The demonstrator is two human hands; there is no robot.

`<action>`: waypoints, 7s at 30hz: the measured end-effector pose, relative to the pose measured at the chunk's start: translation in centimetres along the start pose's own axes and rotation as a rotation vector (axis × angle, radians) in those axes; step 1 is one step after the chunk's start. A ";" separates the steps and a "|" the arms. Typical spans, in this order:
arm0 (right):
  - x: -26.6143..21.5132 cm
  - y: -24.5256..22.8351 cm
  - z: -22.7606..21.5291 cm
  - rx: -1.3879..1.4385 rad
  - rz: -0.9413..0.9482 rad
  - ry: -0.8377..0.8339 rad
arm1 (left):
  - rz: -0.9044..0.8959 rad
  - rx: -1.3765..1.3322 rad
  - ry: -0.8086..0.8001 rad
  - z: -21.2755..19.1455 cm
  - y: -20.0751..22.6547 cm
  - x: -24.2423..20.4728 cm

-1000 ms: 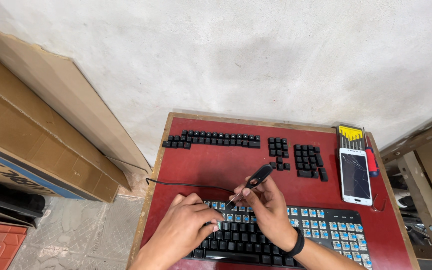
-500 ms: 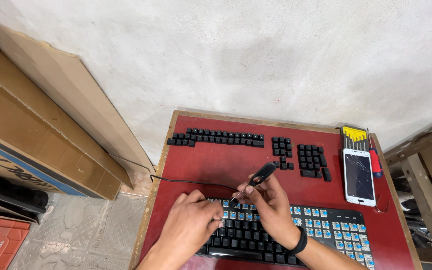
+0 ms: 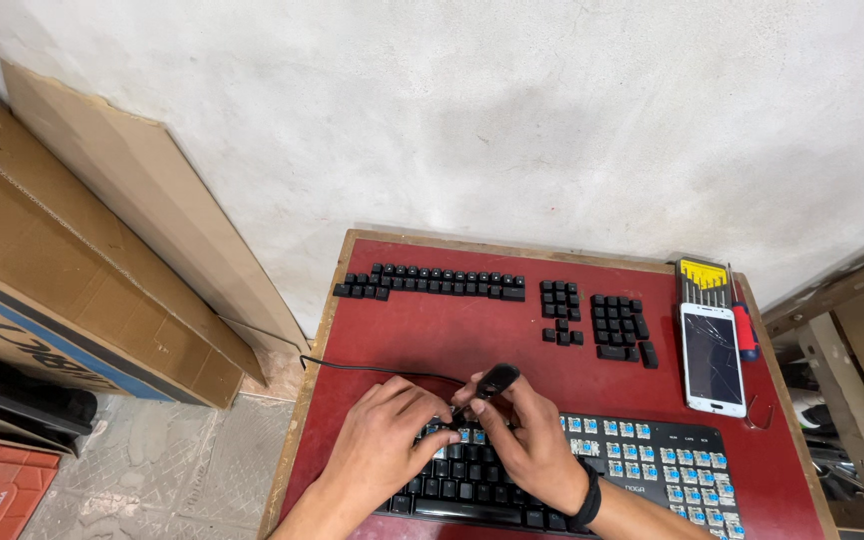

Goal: The person uses a keycap puller to remove keycaps from a mechanical keyboard and places them on the table. The person then uses the puller to remove switches from the keyboard and places them on the table.

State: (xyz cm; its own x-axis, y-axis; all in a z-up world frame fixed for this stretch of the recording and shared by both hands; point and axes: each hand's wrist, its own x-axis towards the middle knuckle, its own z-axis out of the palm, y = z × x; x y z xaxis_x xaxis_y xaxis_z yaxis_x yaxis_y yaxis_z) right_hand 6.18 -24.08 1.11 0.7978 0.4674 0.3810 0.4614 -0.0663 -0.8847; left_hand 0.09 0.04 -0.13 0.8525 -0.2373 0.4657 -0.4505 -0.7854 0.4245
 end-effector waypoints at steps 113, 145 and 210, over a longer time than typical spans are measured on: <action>-0.1 0.4 -1.2 -0.269 -0.227 -0.397 | 0.013 0.070 -0.066 2.6 -1.9 0.2; -0.3 1.4 -1.4 0.006 0.065 -0.035 | 0.088 -0.151 -0.029 0.3 0.2 1.3; -0.1 0.9 -1.8 0.059 0.057 -0.015 | -0.153 0.535 -0.044 3.1 -13.5 9.4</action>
State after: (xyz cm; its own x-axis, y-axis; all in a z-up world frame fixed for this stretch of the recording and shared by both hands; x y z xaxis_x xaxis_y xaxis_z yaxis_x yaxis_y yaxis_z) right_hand 7.26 -25.79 0.79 0.8163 0.4772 0.3255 0.3911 -0.0419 -0.9194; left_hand 15.02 6.61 -3.86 0.9130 -0.1124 0.3922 -0.1330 -0.9908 0.0258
